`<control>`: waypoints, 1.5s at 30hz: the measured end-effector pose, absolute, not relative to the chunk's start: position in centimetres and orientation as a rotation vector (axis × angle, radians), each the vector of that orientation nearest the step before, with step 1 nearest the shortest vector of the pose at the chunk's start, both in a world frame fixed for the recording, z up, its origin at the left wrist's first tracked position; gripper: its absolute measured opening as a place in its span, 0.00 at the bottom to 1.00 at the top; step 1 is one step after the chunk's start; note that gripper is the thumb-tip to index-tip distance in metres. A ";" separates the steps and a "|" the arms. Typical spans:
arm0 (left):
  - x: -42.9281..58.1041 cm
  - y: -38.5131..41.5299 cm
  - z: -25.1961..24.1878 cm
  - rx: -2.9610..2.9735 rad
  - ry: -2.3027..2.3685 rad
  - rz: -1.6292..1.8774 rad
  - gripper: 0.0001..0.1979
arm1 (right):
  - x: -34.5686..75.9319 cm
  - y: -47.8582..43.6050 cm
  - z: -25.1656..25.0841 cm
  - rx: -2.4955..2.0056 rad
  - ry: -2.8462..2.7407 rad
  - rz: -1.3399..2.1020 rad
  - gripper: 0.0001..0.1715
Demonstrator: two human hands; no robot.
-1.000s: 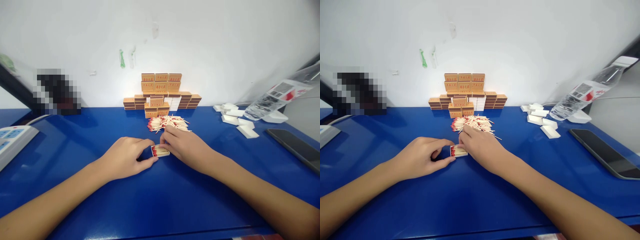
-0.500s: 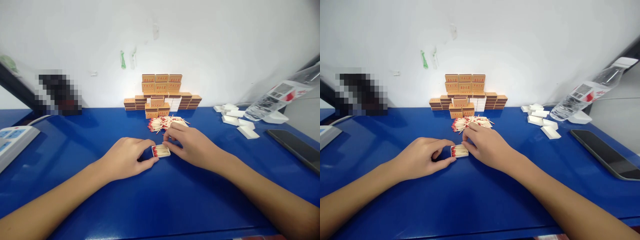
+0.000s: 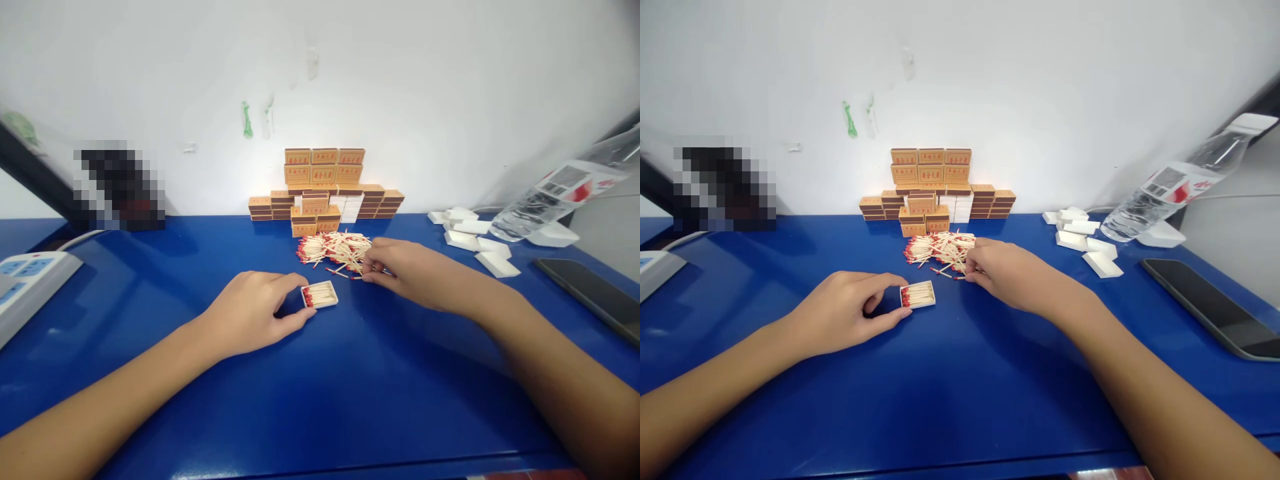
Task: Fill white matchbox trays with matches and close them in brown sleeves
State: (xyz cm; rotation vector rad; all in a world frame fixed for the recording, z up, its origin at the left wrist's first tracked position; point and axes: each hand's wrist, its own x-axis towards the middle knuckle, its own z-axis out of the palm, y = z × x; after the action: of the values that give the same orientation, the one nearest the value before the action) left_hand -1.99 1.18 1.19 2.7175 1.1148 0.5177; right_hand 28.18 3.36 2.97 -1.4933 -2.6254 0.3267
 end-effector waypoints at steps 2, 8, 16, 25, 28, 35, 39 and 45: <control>-2.0 1.2 1.2 2.715 1.115 0.508 0.13 | 27.9 3.2 2.9 -1.449 -2.627 0.363 0.12; -1.9 1.0 1.1 2.720 1.083 0.534 0.13 | 24.9 1.2 3.3 -1.251 -2.513 0.376 0.09; -1.9 1.0 1.0 2.740 1.040 0.561 0.12 | 22.3 -0.8 2.6 -1.119 -2.637 0.327 0.10; -2.0 1.0 1.1 2.742 1.035 0.558 0.12 | 22.7 -0.6 2.7 -1.085 -2.621 0.372 0.10; -1.9 1.0 1.1 2.741 1.018 0.547 0.10 | 22.5 -0.5 2.5 -1.083 -2.614 0.399 0.10; -1.8 0.9 1.3 2.751 0.982 0.551 0.11 | 22.2 -1.0 2.6 -0.859 -2.543 0.529 0.16; -1.8 0.8 1.4 2.704 1.008 0.473 0.08 | 22.3 -1.2 2.8 -0.808 -2.541 0.478 0.20; -1.8 0.9 1.4 2.675 1.010 0.463 0.09 | 22.5 -1.1 2.9 -0.825 -2.537 0.445 0.18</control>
State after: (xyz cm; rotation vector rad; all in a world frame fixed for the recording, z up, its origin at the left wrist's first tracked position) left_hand -1.84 0.89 1.42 2.6748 1.0099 0.4631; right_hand 22.49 -1.09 2.90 -0.8249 -2.5369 0.4449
